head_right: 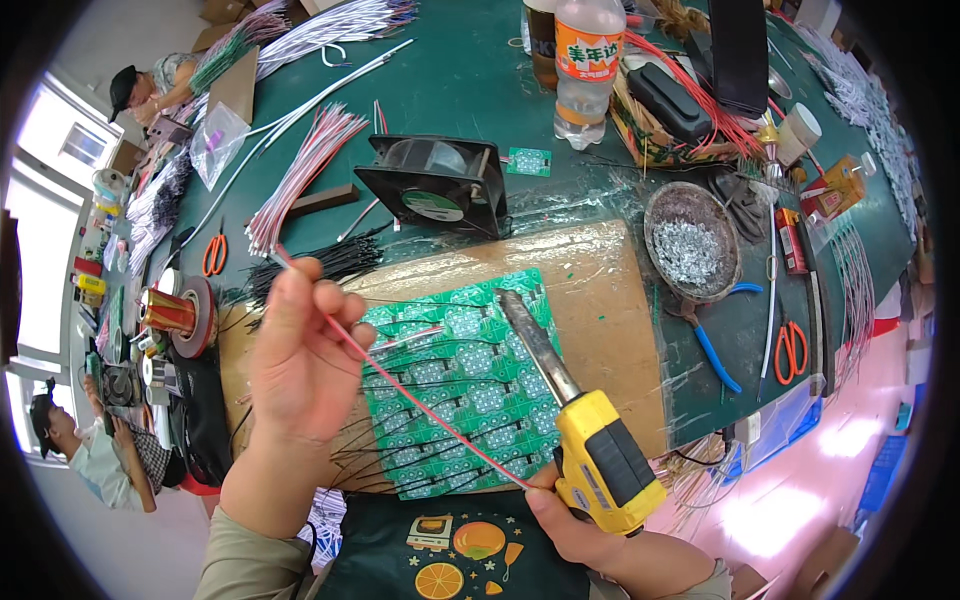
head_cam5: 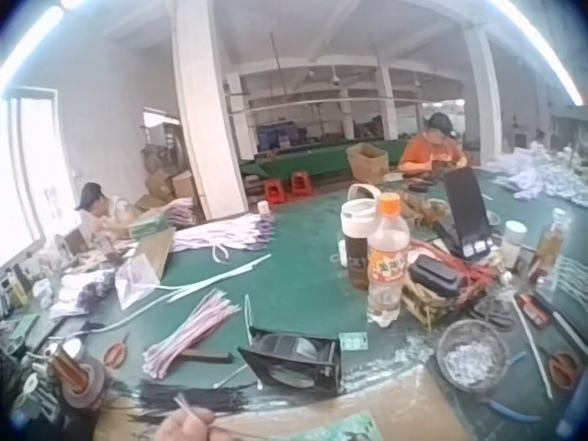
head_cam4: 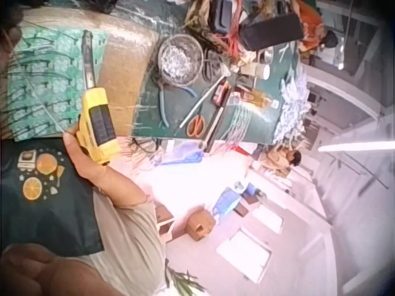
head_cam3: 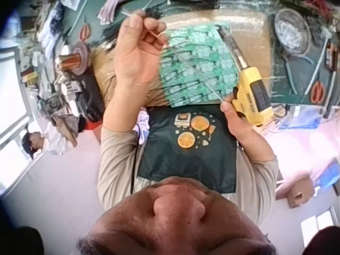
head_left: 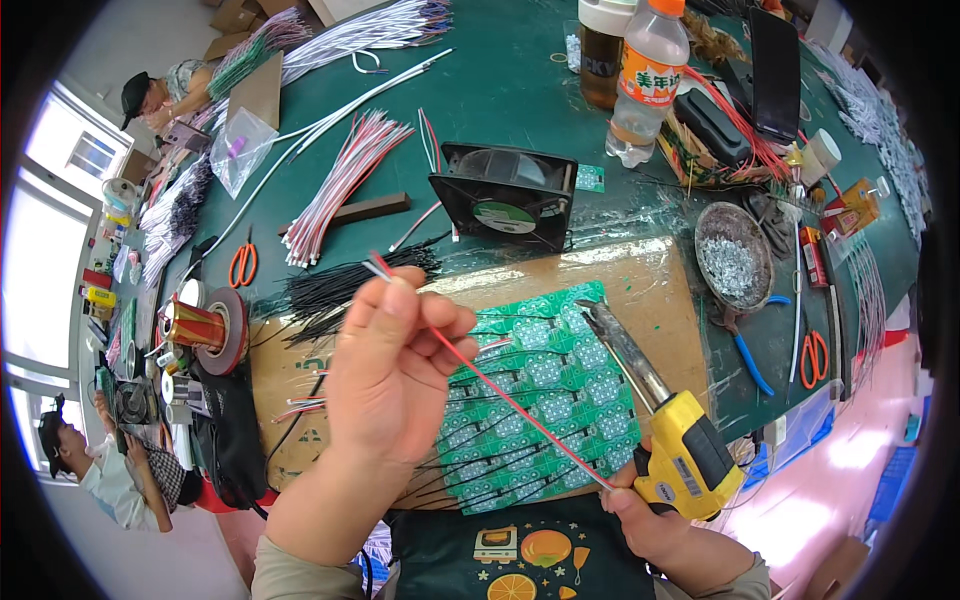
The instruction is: The person attaches wires to a circuit board panel, repeatedly picking up wire bundles from the table, positioning the wires onto the board by hand, and soldering the connections with a soldering iron.
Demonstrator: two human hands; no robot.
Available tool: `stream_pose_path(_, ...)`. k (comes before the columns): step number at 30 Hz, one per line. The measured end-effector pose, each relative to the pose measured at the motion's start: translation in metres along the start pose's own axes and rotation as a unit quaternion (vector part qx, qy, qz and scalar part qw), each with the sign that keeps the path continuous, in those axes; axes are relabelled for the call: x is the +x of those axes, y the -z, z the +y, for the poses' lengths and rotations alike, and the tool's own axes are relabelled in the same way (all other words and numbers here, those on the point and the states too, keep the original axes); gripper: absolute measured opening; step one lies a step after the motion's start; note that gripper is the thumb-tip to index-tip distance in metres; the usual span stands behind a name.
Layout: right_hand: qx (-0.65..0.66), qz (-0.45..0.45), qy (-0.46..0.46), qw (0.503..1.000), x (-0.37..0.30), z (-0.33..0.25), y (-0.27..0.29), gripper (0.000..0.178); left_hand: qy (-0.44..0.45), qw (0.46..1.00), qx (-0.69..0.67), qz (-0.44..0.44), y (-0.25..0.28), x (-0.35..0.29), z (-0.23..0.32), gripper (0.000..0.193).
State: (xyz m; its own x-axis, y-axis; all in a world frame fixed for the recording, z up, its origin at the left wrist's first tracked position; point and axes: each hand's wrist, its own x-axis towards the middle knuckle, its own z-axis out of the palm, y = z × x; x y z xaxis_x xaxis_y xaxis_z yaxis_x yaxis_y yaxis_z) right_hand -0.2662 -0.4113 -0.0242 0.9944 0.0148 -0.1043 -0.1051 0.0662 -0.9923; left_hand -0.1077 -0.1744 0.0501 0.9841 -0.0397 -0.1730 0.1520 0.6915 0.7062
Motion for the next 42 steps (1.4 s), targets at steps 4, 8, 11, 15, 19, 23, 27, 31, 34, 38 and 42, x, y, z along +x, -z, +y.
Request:
stream_pose_path(4,0.003,-0.011,-0.001,1.0,0.008,-0.008,0.012,0.059,-0.186,0.971,0.12,-0.085,-0.011,0.009,0.028,0.014)
stream_pose_path(8,0.115,0.066,-0.052,0.99,0.016,-0.02,0.025,0.07,-0.401,0.807,0.401,-0.164,-0.02,0.014,0.048,0.018)
stream_pose_path(11,0.152,0.072,-0.023,0.986,0.025,-0.018,0.037,0.074,-0.471,0.552,0.647,-0.233,-0.032,0.028,0.029,0.024)
stream_pose_path(15,0.149,0.055,-0.055,0.986,0.03,-0.019,0.042,0.079,-0.427,0.521,0.68,-0.289,-0.001,0.039,-0.022,0.029)
stream_pose_path(19,0.161,-0.021,-0.16,0.974,0.027,-0.018,0.055,0.057,-0.354,0.507,0.723,-0.309,0.018,0.041,-0.05,0.031)
stream_pose_path(23,0.087,-0.031,-0.117,0.989,0.028,-0.008,0.059,0.024,-0.333,0.503,0.728,-0.326,0.019,0.047,-0.057,0.031)
stream_pose_path(27,0.06,-0.017,-0.105,0.993,0.032,-0.009,0.056,0.022,-0.324,0.506,0.731,-0.324,0.02,0.049,-0.058,0.032)
stream_pose_path(31,0.027,-0.006,-0.112,0.993,0.033,-0.009,0.055,0.021,-0.318,0.513,0.728,-0.325,0.02,0.05,-0.058,0.033)
stream_pose_path(34,0.01,-0.004,-0.115,0.993,0.033,-0.009,0.055,0.022,-0.321,0.519,0.723,-0.323,0.021,0.05,-0.059,0.033)
stream_pose_path(38,-0.02,-0.008,-0.122,0.992,0.031,-0.008,0.058,0.022,-0.323,0.524,0.718,-0.324,0.022,0.052,-0.059,0.033)
stream_pose_path(42,-0.042,-0.02,-0.139,0.989,0.032,-0.008,0.06,0.023,-0.323,0.529,0.715,-0.324,0.022,0.052,-0.06,0.034)
